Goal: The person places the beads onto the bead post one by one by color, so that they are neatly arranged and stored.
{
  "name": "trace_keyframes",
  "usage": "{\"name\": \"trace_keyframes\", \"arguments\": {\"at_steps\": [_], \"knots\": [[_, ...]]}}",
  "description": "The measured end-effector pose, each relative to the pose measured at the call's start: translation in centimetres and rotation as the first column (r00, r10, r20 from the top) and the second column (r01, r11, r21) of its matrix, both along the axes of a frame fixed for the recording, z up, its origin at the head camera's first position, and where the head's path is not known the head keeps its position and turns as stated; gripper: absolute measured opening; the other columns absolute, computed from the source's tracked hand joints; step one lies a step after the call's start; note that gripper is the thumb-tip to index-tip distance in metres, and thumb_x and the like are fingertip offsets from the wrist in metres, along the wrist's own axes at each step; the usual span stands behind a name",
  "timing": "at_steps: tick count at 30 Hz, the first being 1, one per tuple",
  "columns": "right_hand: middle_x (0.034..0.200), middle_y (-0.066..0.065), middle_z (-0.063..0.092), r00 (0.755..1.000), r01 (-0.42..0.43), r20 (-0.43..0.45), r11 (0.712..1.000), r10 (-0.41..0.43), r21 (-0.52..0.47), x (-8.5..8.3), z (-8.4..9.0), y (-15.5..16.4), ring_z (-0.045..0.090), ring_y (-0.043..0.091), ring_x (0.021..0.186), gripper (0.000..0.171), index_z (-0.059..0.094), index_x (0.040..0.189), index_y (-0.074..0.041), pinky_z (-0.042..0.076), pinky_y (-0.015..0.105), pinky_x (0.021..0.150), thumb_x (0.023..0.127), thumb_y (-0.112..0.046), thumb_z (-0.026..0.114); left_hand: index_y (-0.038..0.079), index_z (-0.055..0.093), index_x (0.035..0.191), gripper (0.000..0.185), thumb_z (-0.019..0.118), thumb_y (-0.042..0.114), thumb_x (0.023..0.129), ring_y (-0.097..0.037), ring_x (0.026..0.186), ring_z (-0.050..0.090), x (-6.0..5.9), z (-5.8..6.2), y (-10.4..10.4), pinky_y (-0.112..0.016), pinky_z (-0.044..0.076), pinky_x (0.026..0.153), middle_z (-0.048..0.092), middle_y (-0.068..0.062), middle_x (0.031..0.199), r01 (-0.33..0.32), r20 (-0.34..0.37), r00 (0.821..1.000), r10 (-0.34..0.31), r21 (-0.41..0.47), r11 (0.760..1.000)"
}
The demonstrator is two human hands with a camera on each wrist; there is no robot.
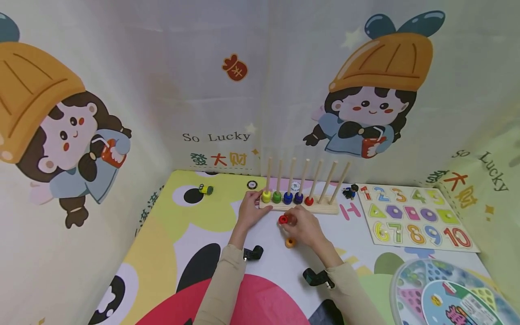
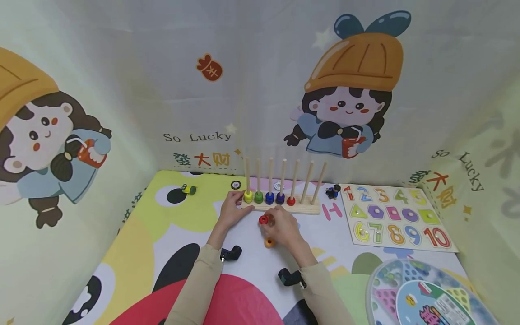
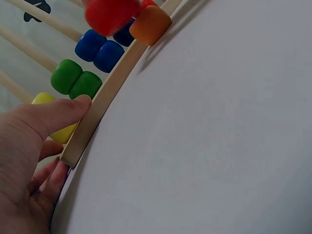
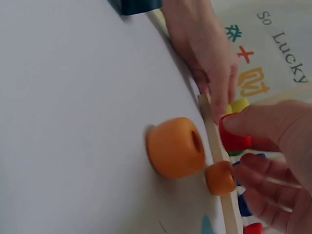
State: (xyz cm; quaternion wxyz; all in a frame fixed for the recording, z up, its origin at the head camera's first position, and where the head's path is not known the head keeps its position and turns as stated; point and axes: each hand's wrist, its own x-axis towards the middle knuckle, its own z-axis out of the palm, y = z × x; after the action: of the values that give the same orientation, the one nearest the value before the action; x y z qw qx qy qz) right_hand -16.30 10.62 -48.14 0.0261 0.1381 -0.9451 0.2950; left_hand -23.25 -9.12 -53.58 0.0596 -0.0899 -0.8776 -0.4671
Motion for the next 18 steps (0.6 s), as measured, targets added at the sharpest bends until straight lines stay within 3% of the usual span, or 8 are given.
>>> {"name": "trace_keyframes", "arguments": {"at_steps": [8, 18], "knots": [[0.099, 0.011, 0.072, 0.994, -0.009, -0.111, 0.979, -0.014, -0.206, -0.2, 1.2, 1.9, 0.07, 0.021, 0.073, 0.029, 0.072, 0.104, -0.001, 0.058, 0.033, 0.064, 0.078, -0.007, 0.082, 0.0, 0.056, 0.137, 0.068, 0.083, 0.026, 0.08, -0.029, 0.109, 0.058, -0.2, 0.2, 0.3, -0.038, 0.052, 0.093, 0.051, -0.018, 0.124, 0.011, -0.005, 1.0, -0.011, 0.003, 1.0], [0.098, 0.016, 0.069, 0.971, 0.005, -0.228, 0.958, -0.073, -0.286, -0.5, 3.5, 4.6, 0.069, 0.026, 0.073, 0.031, 0.071, 0.107, 0.002, 0.057, 0.027, 0.06, 0.079, -0.005, 0.08, 0.0, 0.057, 0.136, 0.066, 0.083, 0.024, 0.08, -0.028, 0.108, 0.058, -0.2, -0.2, 0.3, -0.038, 0.052, 0.092, 0.051, -0.016, 0.124, -0.002, 0.009, 1.0, 0.002, 0.006, 1.0]]}}
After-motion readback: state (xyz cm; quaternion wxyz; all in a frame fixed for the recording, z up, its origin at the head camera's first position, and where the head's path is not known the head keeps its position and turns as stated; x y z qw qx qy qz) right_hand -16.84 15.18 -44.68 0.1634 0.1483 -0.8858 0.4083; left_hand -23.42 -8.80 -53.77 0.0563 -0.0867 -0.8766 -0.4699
